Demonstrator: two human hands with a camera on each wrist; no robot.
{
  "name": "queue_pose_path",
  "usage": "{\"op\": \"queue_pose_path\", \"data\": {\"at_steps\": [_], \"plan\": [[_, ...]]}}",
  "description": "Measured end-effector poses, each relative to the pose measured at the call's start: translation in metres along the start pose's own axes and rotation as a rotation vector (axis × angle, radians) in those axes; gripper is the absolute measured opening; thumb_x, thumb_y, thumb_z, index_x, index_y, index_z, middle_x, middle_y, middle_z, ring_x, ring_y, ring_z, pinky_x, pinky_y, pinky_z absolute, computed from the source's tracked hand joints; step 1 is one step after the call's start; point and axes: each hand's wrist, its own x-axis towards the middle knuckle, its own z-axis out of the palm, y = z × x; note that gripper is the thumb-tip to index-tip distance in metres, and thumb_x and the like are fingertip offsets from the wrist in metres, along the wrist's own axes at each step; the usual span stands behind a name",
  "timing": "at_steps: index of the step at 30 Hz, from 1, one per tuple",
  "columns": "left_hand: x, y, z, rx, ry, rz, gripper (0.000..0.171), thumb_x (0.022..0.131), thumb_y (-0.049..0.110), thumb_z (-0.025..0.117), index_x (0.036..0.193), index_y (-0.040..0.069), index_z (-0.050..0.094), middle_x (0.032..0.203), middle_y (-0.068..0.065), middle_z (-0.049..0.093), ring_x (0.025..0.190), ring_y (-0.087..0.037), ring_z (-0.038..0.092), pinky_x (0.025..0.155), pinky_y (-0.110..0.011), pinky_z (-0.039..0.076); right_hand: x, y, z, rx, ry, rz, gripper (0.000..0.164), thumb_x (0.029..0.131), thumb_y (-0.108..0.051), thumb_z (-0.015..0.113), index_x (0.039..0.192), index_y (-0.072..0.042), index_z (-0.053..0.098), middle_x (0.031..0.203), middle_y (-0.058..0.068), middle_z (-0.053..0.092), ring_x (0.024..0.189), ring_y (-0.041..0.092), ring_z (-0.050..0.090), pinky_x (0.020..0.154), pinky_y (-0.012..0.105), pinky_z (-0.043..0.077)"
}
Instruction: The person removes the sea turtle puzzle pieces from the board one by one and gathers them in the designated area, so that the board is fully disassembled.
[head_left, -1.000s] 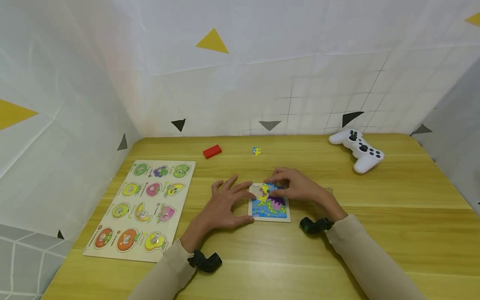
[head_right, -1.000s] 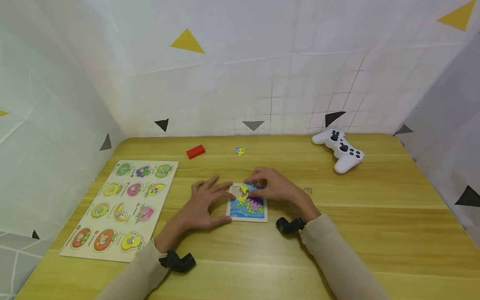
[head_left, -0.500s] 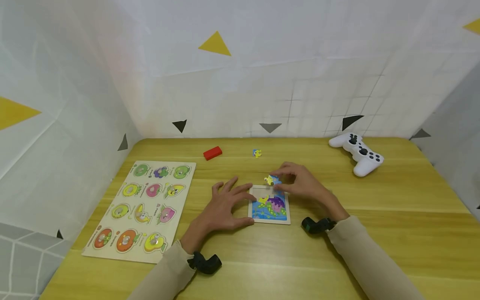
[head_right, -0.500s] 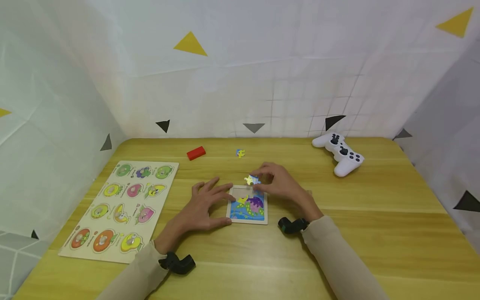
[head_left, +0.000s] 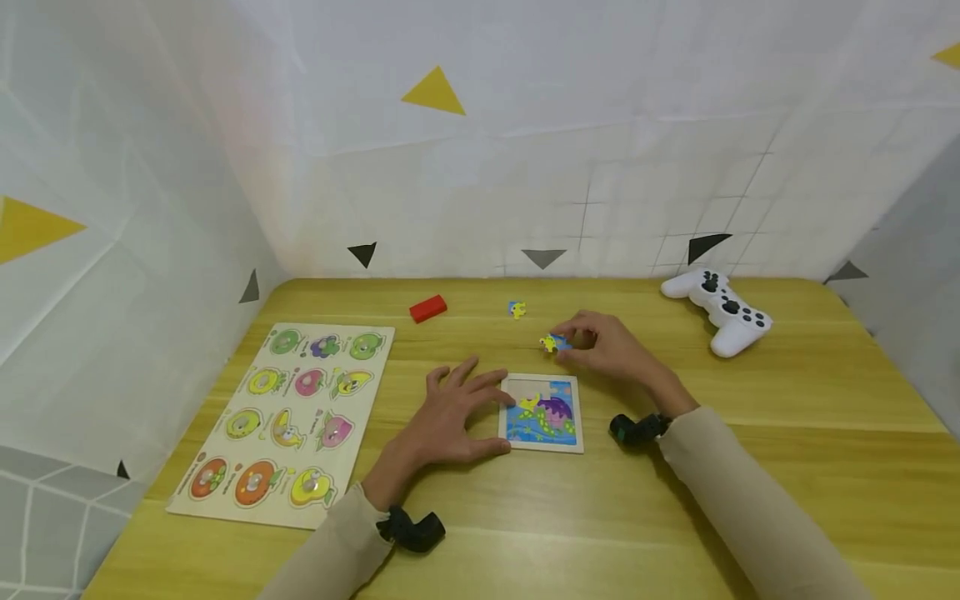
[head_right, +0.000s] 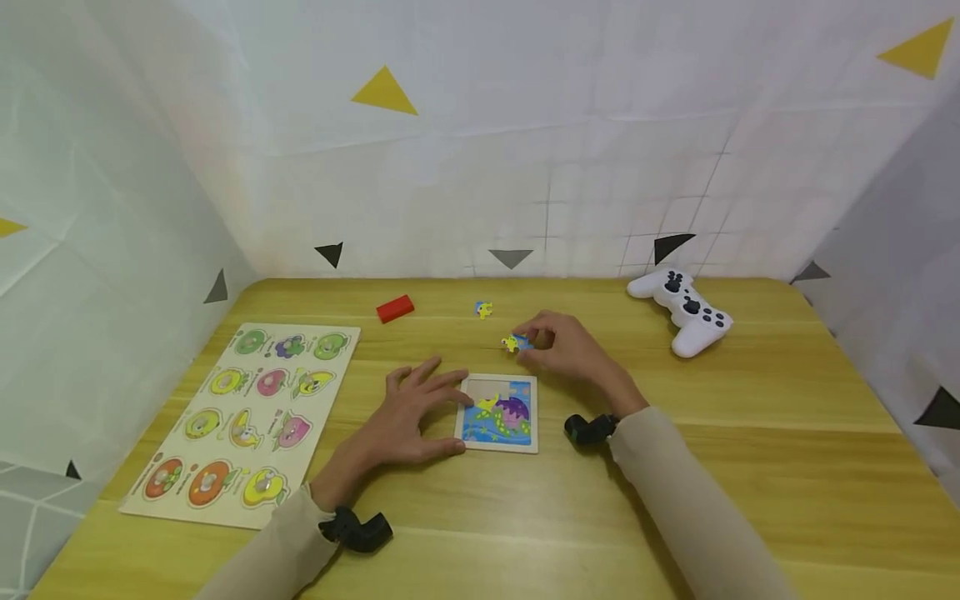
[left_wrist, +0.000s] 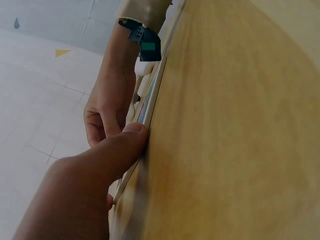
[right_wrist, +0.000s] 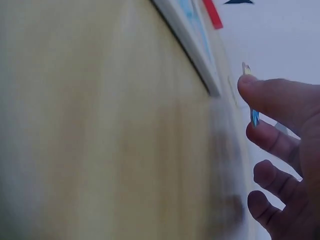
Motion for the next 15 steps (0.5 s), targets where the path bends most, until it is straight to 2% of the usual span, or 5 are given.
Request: {"op": "queue_pose_path", "data": {"at_steps": [8,15], "plan": [[-0.001,-0.001,-0.001,-0.005,-0.006,-0.004,0.054,0.084,0.069,0.063,0.13,0.041,0.063,0.163,0.009,0.04,0.157,-0.038,0.02,0.114,-0.065,0.015,0.02,0.008,-0.009,-0.086,0.001,-0.026,0.034,0.089,-0.016,0.079,0.121,-0.007,0.074,0.101,0.011,0.069,0.081,0.021,0.056,0.076,0.036,0.048],[0.0,-0.002,0.0,-0.007,-0.003,-0.001,0.053,0.084,0.068,0.063,0.13,0.041,0.062,0.163,0.009,0.04,0.157,-0.038,0.02,0.114,-0.065,0.016,0.036,0.015,-0.011,-0.096,-0.033,0.035,0.034,0.093,-0.02,0.076,0.125,-0.009,0.072,0.106,0.01,0.067,0.088,0.022,0.057,0.08,0.038,0.049]]}}
